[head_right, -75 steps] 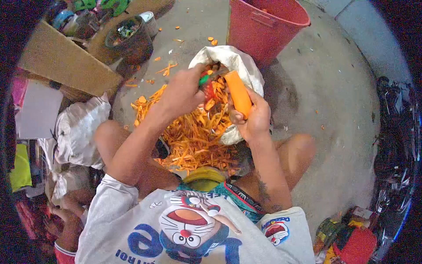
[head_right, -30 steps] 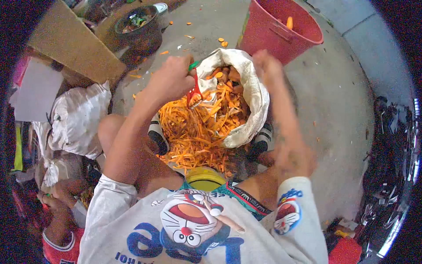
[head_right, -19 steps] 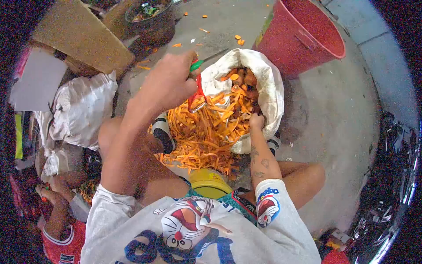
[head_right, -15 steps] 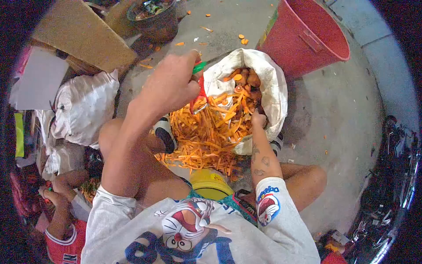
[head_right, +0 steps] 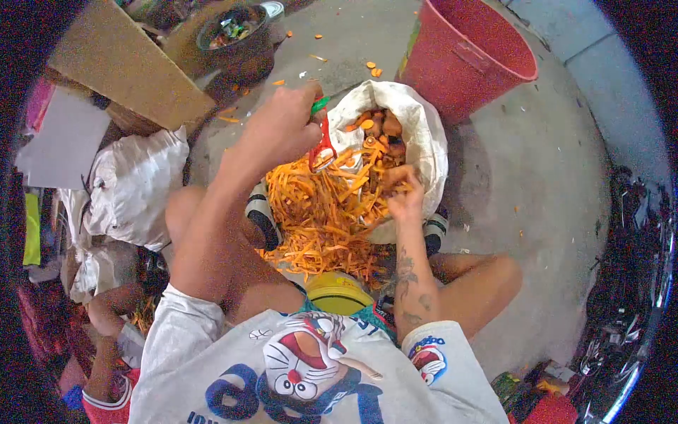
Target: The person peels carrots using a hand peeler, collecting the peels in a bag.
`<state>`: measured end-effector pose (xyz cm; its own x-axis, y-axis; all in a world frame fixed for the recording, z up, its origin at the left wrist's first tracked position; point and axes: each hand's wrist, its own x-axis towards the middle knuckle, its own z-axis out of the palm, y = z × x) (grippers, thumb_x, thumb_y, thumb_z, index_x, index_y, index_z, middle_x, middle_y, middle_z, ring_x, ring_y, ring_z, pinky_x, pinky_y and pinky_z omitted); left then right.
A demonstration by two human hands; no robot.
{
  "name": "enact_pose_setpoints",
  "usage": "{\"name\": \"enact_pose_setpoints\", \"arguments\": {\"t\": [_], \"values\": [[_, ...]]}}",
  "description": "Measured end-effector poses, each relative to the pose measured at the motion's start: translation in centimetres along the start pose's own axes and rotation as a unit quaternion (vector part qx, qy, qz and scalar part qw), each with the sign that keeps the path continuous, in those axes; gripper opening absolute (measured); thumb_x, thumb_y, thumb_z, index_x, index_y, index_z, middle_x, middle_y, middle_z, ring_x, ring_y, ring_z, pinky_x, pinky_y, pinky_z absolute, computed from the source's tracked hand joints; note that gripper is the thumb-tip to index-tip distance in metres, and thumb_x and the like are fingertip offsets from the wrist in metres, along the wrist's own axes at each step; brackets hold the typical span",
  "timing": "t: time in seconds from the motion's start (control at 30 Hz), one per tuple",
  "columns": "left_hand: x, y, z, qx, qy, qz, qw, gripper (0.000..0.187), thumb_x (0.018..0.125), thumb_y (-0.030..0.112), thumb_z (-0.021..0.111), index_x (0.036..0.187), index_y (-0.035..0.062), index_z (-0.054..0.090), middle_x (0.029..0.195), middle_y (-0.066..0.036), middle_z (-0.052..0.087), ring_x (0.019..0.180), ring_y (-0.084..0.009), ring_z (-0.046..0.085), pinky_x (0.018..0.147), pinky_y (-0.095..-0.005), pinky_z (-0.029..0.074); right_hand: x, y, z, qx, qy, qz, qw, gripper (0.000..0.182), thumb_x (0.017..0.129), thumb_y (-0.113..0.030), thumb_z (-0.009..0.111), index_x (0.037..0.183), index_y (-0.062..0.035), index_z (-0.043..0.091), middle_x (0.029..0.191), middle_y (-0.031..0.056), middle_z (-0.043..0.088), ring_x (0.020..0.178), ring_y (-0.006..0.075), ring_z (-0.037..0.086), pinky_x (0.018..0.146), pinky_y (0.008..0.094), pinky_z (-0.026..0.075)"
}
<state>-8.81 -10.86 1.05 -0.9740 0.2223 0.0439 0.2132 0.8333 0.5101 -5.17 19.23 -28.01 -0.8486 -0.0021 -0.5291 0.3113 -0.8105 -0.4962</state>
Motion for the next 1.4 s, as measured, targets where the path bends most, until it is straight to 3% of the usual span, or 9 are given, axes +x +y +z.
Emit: {"name": "enact_pose_setpoints", "arguments": {"t": [0.03,0.37,0.53,0.67,0.77,0.93,1.2,1.3,1.4], "values": [[0.0,0.0,0.3,-0.011,0.001,-0.001,1.000,0.027,0.081,0.013,0.066,0.102,-0.0031,0.062,0.090,-0.031,0.067,0.088,-0.0472,0.066,0.078,-0.0552,0.052,-0.1,-0.7,1.9,-0.010,0.015,0.048,0.999,0.034,0.102,-0.035,0.048,0.108,-0.0091,0.069,0.083,0.0053,0.066,0.072,0.0184,0.060,0.061,0.0290,0.045],[1.7,1.0,1.4,-0.114,0.067,0.034,0.991,0.023,0.092,0.018,0.067,0.102,-0.0031,0.064,0.090,-0.027,0.068,0.084,-0.0420,0.067,0.073,-0.0473,0.050,-7.0,-10.6,13.6,-0.398,-0.014,-0.183,0.899,0.040,0.102,-0.038,0.056,0.113,-0.0026,0.069,0.089,0.0026,0.067,0.078,0.0101,0.062,0.067,0.0276,0.049],[2.1,1.6,2.5,-0.169,0.130,0.061,0.975,0.027,0.093,0.021,0.070,0.104,-0.0026,0.065,0.089,-0.026,0.069,0.078,-0.0381,0.065,0.075,-0.0453,0.050,-10.6,-12.8,15.4,-0.640,-0.056,-0.307,0.702,0.037,0.097,-0.034,0.070,0.110,0.0000,0.067,0.096,0.0043,0.069,0.085,0.0111,0.064,0.080,0.0280,0.051],[2.2,2.2,2.8,-0.206,0.129,0.047,0.969,0.026,0.090,0.020,0.069,0.102,-0.0021,0.068,0.089,-0.024,0.071,0.088,-0.0386,0.070,0.078,-0.0460,0.052,-11.2,-12.0,15.8,-0.564,-0.055,-0.402,0.719,0.037,0.097,-0.031,0.069,0.112,0.0025,0.065,0.098,0.0073,0.070,0.090,0.0126,0.065,0.085,0.0291,0.051],[2.6,1.9,3.9,-0.298,0.093,0.032,0.949,0.024,0.092,0.022,0.071,0.100,-0.0007,0.069,0.085,-0.017,0.073,0.081,-0.0250,0.070,0.074,-0.0408,0.052,-9.5,-11.5,14.4,-0.382,-0.030,-0.360,0.851,0.035,0.101,-0.029,0.062,0.116,0.0020,0.064,0.098,0.0093,0.069,0.090,0.0141,0.065,0.084,0.0303,0.052],[3.0,1.9,5.1,-0.434,-0.016,-0.032,0.900,0.021,0.093,0.023,0.073,0.095,0.0020,0.070,0.083,-0.003,0.070,0.074,-0.0127,0.063,0.072,-0.0320,0.052,-10.1,-9.4,13.2,-0.224,-0.085,-0.098,0.966,0.037,0.106,-0.024,0.044,0.123,0.0048,0.060,0.098,0.0094,0.068,0.088,0.0157,0.065,0.082,0.0319,0.053],[1.9,5.2,7.1,-0.435,-0.062,0.026,0.898,0.018,0.093,0.018,0.071,0.094,0.0007,0.068,0.081,-0.002,0.068,0.075,-0.0113,0.061,0.071,-0.0311,0.051,-14.3,-8.1,15.6,-0.236,-0.130,-0.099,0.958,0.042,0.106,-0.025,0.036,0.132,0.0011,0.056,0.122,0.0109,0.065,0.096,0.0178,0.064,0.080,0.0312,0.052],[3.6,3.6,9.9,-0.452,-0.027,0.151,0.879,0.023,0.094,0.028,0.071,0.098,0.0049,0.071,0.078,0.002,0.066,0.061,-0.0050,0.054,0.052,-0.0237,0.041,-15.8,-8.5,17.1,-0.172,-0.082,-0.060,0.980,0.040,0.107,-0.024,0.037,0.132,0.0010,0.056,0.116,0.0114,0.066,0.091,0.0173,0.063,0.074,0.0278,0.050],[5.0,1.4,7.6,-0.437,0.026,0.032,0.898,0.021,0.094,0.025,0.071,0.097,0.0046,0.071,0.078,0.001,0.067,0.060,-0.0055,0.055,0.050,-0.0234,0.041,-14.5,-9.6,14.8,-0.165,-0.218,0.012,0.962,0.037,0.107,-0.024,0.041,0.126,0.0015,0.058,0.101,0.0079,0.066,0.084,0.0176,0.062,0.072,0.0295,0.050]]}}
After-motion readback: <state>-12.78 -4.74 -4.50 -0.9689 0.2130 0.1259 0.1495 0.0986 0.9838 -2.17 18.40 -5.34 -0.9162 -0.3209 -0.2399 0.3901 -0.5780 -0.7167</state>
